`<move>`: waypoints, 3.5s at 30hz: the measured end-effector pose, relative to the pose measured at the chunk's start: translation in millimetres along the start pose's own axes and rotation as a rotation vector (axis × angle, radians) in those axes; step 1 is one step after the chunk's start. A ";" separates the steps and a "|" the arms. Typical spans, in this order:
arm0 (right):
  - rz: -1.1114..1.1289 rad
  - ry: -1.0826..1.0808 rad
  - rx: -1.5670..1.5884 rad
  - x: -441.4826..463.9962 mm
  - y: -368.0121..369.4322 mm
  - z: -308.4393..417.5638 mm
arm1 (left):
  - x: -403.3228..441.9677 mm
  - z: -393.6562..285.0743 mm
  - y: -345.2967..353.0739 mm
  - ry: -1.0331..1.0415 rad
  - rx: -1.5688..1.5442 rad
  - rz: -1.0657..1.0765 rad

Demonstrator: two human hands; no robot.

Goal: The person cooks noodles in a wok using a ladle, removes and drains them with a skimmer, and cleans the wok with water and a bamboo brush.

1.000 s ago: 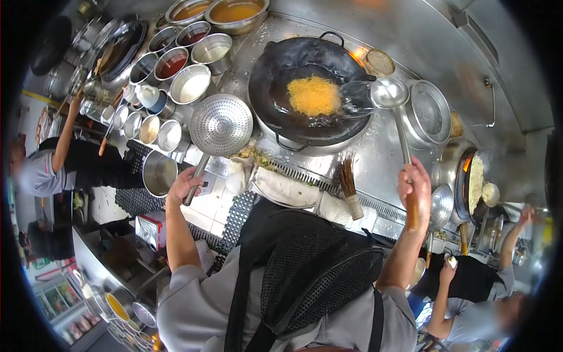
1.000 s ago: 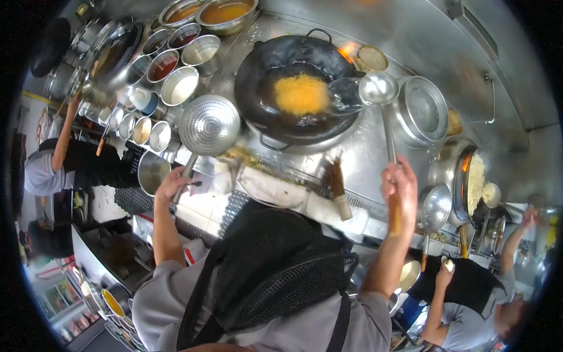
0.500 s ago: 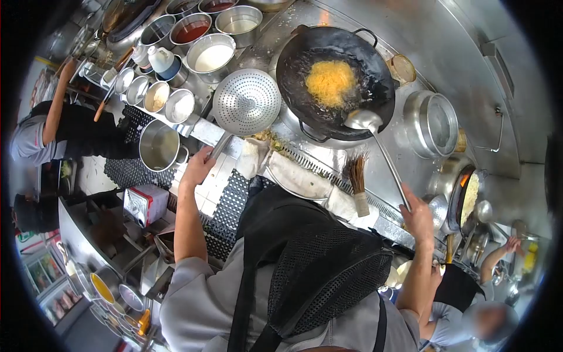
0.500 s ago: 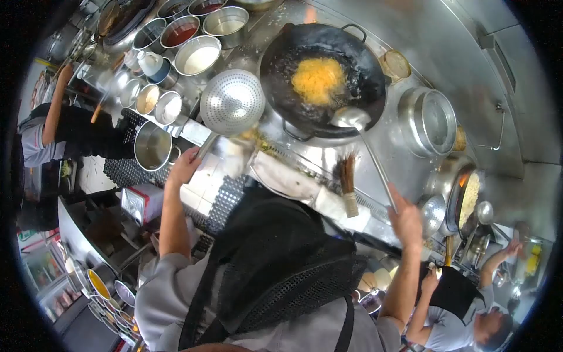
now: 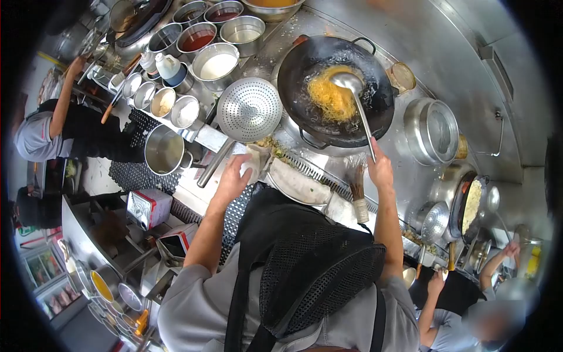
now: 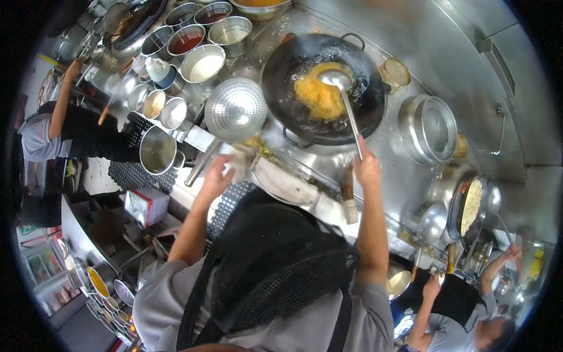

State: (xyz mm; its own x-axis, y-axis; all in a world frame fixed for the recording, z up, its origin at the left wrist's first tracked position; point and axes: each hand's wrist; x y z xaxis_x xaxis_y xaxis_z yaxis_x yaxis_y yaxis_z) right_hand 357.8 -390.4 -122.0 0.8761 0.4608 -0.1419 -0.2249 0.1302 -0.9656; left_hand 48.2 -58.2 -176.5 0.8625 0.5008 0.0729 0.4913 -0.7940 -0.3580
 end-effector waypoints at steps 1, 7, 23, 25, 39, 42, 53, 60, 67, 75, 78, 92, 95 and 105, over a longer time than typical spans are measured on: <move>0.000 0.007 0.009 8.8 4.7 0.2 | -2.8 -3.5 1.9 -0.034 -0.006 0.010; 0.017 -0.217 0.314 20.1 21.1 6.4 | -6.6 5.1 5.9 -0.021 -0.011 0.015; -0.022 -0.166 -0.512 -106.9 -90.2 -39.3 | 22.4 83.8 22.7 -0.072 0.099 -0.047; 0.002 -0.140 -0.477 -118.3 -124.1 -25.2 | 28.3 91.4 21.9 -0.081 0.077 -0.033; 0.078 -0.083 -0.131 -119.8 -105.4 -3.1 | 35.6 90.6 15.9 -0.390 -0.120 0.188; 0.043 -0.017 -0.106 -95.5 -44.3 1.7 | 35.0 51.1 10.8 -0.536 -0.370 0.174; -0.065 0.093 0.295 6.9 -23.7 22.3 | 11.3 -33.7 2.0 -0.483 -1.486 -0.004; -0.148 -0.145 0.230 40.2 5.5 13.3 | 14.0 -30.4 8.2 -0.518 -1.437 0.060; -0.085 -0.243 0.004 -29.4 -5.8 -13.5 | 11.4 -27.9 34.8 -0.692 -1.396 0.040; -0.038 -0.132 -0.230 -91.2 -64.0 -37.8 | 24.8 -18.3 45.2 -0.751 -1.444 0.162; -0.034 -0.095 -0.338 -108.5 -105.9 -26.7 | 32.7 -23.9 51.6 -0.745 -1.481 0.172; 0.086 -0.019 -0.098 -121.0 -144.2 -17.3 | 111.0 -74.3 120.0 -0.937 -1.268 0.072; 0.101 0.012 -0.052 -89.7 -84.9 -22.1 | 128.7 -34.3 163.5 -0.936 -1.203 0.137; -0.188 -0.092 0.266 17.8 21.6 -15.0 | 133.1 -47.4 171.3 -0.945 -1.045 -0.052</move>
State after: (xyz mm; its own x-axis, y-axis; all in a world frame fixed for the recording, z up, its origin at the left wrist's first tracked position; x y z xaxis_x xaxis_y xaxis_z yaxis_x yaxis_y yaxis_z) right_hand 374.8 -392.5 -148.7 0.8734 0.4826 0.0655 -0.1767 0.4392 -0.8808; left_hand 253.0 -143.9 -184.0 0.6397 0.2449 -0.7285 0.7418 -0.4447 0.5019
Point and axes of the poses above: each hand's wrist, its own x-axis towards the middle knuckle, its own y-axis out of the palm, z = x × y, and after that the axes turned 13 degrees about -x, right-handed
